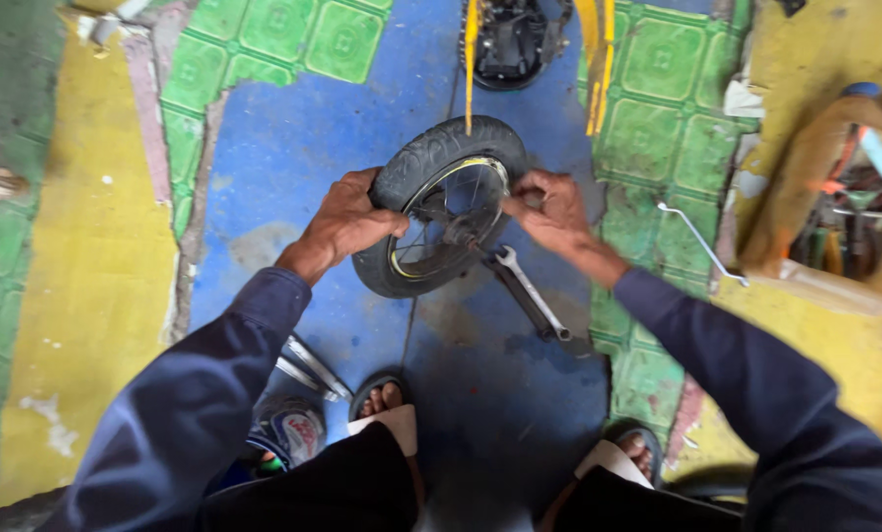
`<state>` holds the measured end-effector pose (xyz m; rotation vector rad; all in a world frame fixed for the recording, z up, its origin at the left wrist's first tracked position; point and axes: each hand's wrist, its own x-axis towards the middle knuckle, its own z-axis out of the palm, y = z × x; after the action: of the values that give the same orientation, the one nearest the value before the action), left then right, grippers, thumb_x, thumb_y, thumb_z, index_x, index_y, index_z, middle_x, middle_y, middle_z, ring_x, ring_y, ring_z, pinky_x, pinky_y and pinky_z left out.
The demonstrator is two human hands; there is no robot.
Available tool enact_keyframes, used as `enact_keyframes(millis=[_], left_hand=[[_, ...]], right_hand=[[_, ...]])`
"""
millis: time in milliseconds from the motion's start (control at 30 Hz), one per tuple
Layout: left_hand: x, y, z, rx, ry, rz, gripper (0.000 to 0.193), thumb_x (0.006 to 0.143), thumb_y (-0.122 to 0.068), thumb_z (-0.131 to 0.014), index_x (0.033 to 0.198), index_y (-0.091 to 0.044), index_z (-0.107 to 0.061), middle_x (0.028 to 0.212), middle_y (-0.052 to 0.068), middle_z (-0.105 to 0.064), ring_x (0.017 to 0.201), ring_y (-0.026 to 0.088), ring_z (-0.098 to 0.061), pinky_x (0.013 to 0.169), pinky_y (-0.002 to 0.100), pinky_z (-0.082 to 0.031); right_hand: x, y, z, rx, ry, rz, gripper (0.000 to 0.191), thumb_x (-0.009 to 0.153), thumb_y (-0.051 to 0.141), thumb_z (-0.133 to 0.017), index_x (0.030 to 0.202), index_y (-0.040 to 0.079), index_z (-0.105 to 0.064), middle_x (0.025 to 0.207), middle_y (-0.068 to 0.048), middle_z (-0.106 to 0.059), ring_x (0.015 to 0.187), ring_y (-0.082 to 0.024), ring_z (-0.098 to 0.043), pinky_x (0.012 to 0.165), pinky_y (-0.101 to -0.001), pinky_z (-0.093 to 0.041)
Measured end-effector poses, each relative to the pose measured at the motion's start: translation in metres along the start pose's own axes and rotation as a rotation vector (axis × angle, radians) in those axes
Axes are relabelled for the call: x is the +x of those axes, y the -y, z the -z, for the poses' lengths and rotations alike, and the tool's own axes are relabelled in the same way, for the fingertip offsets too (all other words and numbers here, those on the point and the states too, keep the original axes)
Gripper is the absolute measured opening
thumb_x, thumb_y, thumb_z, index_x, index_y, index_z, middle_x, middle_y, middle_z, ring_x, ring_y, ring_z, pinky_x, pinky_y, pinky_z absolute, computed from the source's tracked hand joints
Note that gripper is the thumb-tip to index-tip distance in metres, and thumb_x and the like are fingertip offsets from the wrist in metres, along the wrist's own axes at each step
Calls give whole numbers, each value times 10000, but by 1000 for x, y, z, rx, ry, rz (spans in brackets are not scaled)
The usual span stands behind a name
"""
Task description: The person installs a rear wheel onto a yellow bicycle frame, aligns the chain, and tightens the axle nuts using a wrench. The person then adjusts the wheel position and secures the axle with a locknut.
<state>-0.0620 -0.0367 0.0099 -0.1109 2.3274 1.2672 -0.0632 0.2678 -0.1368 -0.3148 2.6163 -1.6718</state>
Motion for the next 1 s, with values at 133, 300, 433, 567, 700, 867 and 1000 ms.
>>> enact_keyframes(millis=[133, 300, 433, 567, 700, 867, 1000], left_hand=[[-9, -23, -7, 260, 101, -82, 554, 646, -234, -852, 1165, -103, -709, 1020, 102, -770, 945, 249, -727, 858, 366, -563], [-31, -50, -32, 271, 230, -222, 631, 643, -427, -888, 1179, -143, -711, 1122, 79, -760, 1053, 265, -711, 941, 373, -531], [-49, -67, -56, 265, 199, -144, 602, 661, -496, -857, 1135, -150, -725, 1094, 84, -761, 1031, 276, -718, 920, 387, -544], [-66, -85, -73, 238, 156, -68, 489, 673, -463, -826, 1038, -144, -762, 992, 103, -786, 943, 288, -747, 855, 408, -571], [-83, -106, -79, 195, 10, -1, 466, 667, -415, -839, 978, -87, -729, 919, 113, -782, 879, 287, -745, 803, 425, -569], [-103, -135, -74, 18, -14, -17, 422, 682, -417, -819, 919, -72, -766, 803, 61, -778, 748, 192, -749, 700, 379, -588], [-113, -161, -61, -66, -84, -43, 431, 691, -415, -855, 910, -64, -738, 773, 47, -777, 709, 132, -724, 657, 337, -588]], right_hand=[[-42, -40, 49, -695, 406, 1, 200, 780, 224, -699, 749, 27, -680, 779, -209, -697, 732, -382, -697, 691, -483, -573], [-98, -51, 40, -846, 528, -161, 393, 782, 267, -695, 1118, 70, -643, 903, -182, -703, 813, -380, -709, 740, -508, -576], [-97, -37, 40, -680, 376, 2, 597, 729, 237, -749, 1262, 8, -611, 974, -192, -721, 880, -403, -707, 705, -521, -564], [-74, -7, 40, -205, 506, -118, 411, 817, 220, -785, 1148, 20, -646, 949, -113, -737, 887, -253, -746, 750, -392, -611], [-71, 31, 39, 119, 589, -519, 265, 927, 206, -695, 1122, 30, -661, 852, -31, -767, 785, -113, -766, 597, -311, -609], [-63, 70, 58, 81, 481, -358, 212, 874, 114, -718, 1059, 15, -689, 769, -41, -723, 638, -122, -680, 545, -288, -561], [-48, 95, 98, 210, 535, -383, 180, 905, 115, -712, 1066, 35, -697, 757, -41, -683, 642, -120, -636, 531, -281, -521]])
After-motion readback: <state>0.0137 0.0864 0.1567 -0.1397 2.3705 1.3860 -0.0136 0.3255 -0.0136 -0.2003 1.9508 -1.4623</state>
